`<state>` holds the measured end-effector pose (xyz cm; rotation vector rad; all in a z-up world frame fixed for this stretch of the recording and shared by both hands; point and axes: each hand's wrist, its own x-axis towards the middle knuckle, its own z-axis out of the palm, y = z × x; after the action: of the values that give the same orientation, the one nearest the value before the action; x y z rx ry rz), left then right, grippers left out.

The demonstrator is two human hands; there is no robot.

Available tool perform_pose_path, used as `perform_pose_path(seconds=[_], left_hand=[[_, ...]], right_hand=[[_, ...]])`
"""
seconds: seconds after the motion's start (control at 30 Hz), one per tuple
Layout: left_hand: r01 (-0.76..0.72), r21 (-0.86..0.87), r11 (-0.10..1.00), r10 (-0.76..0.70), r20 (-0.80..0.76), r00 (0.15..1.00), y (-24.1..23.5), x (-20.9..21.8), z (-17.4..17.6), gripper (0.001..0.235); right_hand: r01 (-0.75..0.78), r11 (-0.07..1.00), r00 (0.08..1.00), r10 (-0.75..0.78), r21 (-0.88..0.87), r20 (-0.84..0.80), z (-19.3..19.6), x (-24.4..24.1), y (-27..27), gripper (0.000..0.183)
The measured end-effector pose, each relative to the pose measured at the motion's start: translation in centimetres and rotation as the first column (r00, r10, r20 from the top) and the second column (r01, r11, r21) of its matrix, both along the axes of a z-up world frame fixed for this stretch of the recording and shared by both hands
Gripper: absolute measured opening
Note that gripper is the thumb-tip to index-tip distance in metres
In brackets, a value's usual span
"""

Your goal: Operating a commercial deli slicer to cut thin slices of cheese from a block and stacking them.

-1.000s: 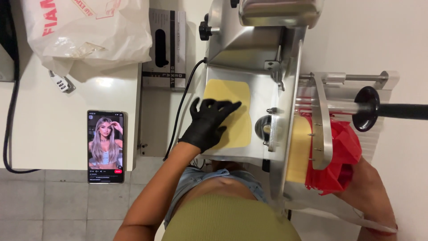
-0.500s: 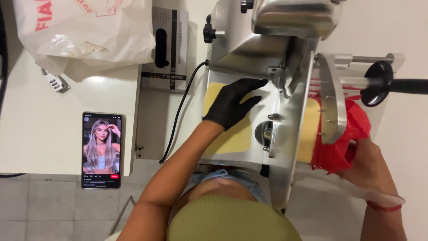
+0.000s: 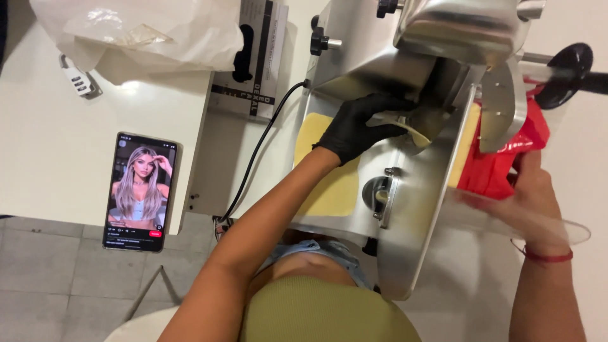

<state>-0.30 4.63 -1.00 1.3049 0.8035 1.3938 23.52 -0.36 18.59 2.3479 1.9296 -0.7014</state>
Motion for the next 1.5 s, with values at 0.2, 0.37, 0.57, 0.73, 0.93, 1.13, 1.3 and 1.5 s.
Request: perform_pose_path(seconds=[0.2,0.37,0.57,0.73,0.93,1.13,1.3,1.5], left_hand=[[-0.016,-0.263,0.965,-0.008,-0.091,0.996,-2.0,-2.6,0.9,0.026],[-0.119,-0.330,0.936,0.039,-0.238,0.971,-4.1,-4.3,1.3,0.027],[-0.087,-0.399,0.913,-0.100,-0.425,0.900,-4.9,-4.3,6.5,0.032],[-0.100,-0.286,0.953,-0.088,-0.575,0.813,-3.6,-3.0,4.5,0.026],[-0.438,-0.114,0.892,0.118,-0.876,0.468,-2.2,-6.2,-4.2,0.023],[-0.477,0.228,0.849,0.369,-0.901,0.227,-3.8,-7.0,-2.0,0.032],[0.047,0.165,0.985,0.138,-0.924,0.357,-6.9,-3.6,0.2,0.034],[0.011,0.343,0.939,0.318,-0.882,0.347,-7.9,-2.2,-2.8,0.040]], right_hand=[[0.045,0.998,0.999,-0.043,0.036,-0.033,1.4,-2.6,2.6,0.082],[-0.234,0.959,0.971,0.238,0.163,-0.003,0.1,0.0,5.7,0.094],[-0.241,0.955,0.966,0.253,0.173,-0.050,1.5,-0.7,2.9,0.098],[-0.129,0.988,0.991,0.132,0.082,-0.025,3.1,-1.6,-1.5,0.099],[0.018,0.999,0.978,-0.026,-0.040,-0.209,4.7,-2.7,-7.5,0.094],[0.004,1.000,0.989,-0.006,-0.013,-0.150,2.0,0.7,-14.9,0.100],[-0.038,0.998,0.985,0.045,0.047,-0.165,-0.7,3.5,-17.8,0.076],[-0.009,1.000,0.995,0.007,-0.023,-0.098,-0.9,3.5,-15.8,0.086]])
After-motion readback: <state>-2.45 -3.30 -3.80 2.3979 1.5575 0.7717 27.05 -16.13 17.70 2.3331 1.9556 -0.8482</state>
